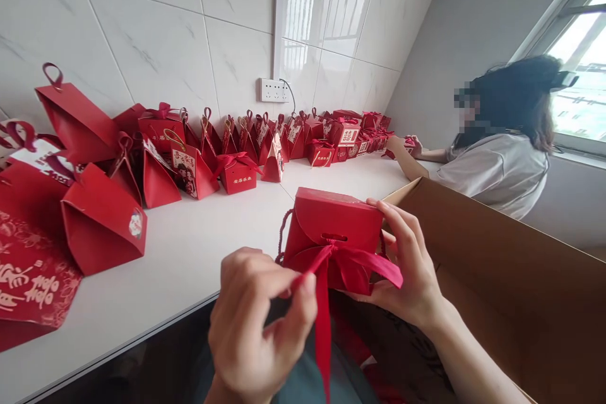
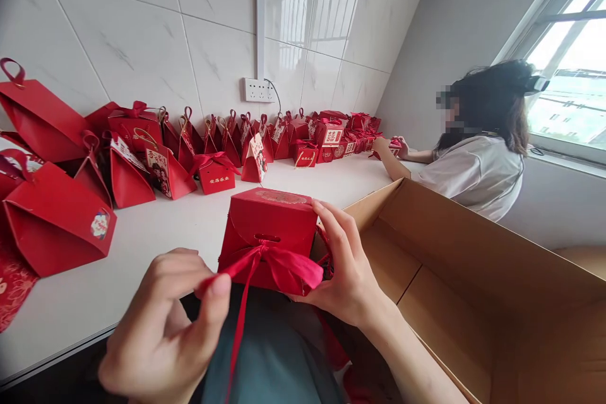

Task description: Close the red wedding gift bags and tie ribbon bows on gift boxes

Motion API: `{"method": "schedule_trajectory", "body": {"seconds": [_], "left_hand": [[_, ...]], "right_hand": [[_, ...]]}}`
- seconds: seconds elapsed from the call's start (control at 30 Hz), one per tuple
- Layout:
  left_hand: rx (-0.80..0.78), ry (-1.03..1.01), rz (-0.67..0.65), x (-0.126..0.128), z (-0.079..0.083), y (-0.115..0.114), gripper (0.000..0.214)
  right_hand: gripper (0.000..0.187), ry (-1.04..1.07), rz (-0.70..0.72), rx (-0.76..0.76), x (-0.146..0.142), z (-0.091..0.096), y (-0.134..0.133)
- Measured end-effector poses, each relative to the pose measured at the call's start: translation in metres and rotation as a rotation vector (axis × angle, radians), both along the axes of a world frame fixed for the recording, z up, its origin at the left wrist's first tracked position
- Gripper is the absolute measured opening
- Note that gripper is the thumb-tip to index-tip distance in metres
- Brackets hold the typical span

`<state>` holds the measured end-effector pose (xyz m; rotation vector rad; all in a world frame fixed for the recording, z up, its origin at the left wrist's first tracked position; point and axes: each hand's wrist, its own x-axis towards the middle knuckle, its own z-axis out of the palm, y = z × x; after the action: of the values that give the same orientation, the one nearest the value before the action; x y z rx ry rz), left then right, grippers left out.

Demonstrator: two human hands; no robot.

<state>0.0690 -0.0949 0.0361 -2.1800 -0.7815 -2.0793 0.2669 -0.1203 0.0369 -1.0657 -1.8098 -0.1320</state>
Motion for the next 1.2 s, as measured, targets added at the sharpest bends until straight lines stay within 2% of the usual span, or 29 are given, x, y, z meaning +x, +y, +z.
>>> {"method": "schedule_trajectory", "body": {"seconds": [0.23, 0.3, 0.4, 0.53, 0.7, 0.77, 0.83, 0.9, 0.97, 1.1, 1.2], "left_hand": [[-0.394, -0.065, 0.127, -0.007, -0.015, 0.034, 0.023], [-0.557, 0.045, 0.103, -0.003, -0.021, 0.047, 0.022], [-0.730, 0.333, -0.031, 0.016, -0.031, 0.065, 0.017], [-0.725, 0.586, -0.187, 0.061, -0.048, 0.074, 0.016], [-0.521, 0.638, -0.320, 0.123, -0.073, 0.064, 0.043], [-0.449, 0.662, -0.334, 0.140, -0.084, 0.061, 0.045], [-0.427, 0.670, -0.331, 0.150, -0.096, 0.059, 0.039], [-0.413, 0.658, -0.350, 0.154, -0.107, 0.061, 0.034], [-0.402, 0.647, -0.395, 0.155, -0.116, 0.063, 0.039], [-0.407, 0.621, -0.447, 0.154, -0.129, 0.064, 0.049], [-0.414, 0.587, -0.450, 0.156, -0.132, 0.062, 0.048]], "right_hand": [[0.099, -0.087, -0.075, -0.045, 0.001, 0.007, -0.004], [0.097, -0.119, -0.112, -0.058, 0.006, 0.009, -0.006], [0.093, -0.177, -0.232, -0.114, 0.023, 0.012, -0.011], [0.087, -0.202, -0.453, -0.173, 0.059, 0.015, -0.020], [0.092, -0.149, -0.650, -0.307, 0.118, 0.005, -0.018], [0.095, -0.095, -0.683, -0.373, 0.145, -0.009, -0.011], [0.097, -0.041, -0.694, -0.421, 0.170, -0.030, -0.002], [0.100, 0.014, -0.689, -0.447, 0.192, -0.060, 0.010], [0.101, 0.135, -0.666, -0.481, 0.207, -0.095, 0.023], [0.098, 0.210, -0.693, -0.549, 0.216, -0.164, 0.040], [0.092, 0.262, -0.731, -0.574, 0.211, -0.206, 0.043]]}}
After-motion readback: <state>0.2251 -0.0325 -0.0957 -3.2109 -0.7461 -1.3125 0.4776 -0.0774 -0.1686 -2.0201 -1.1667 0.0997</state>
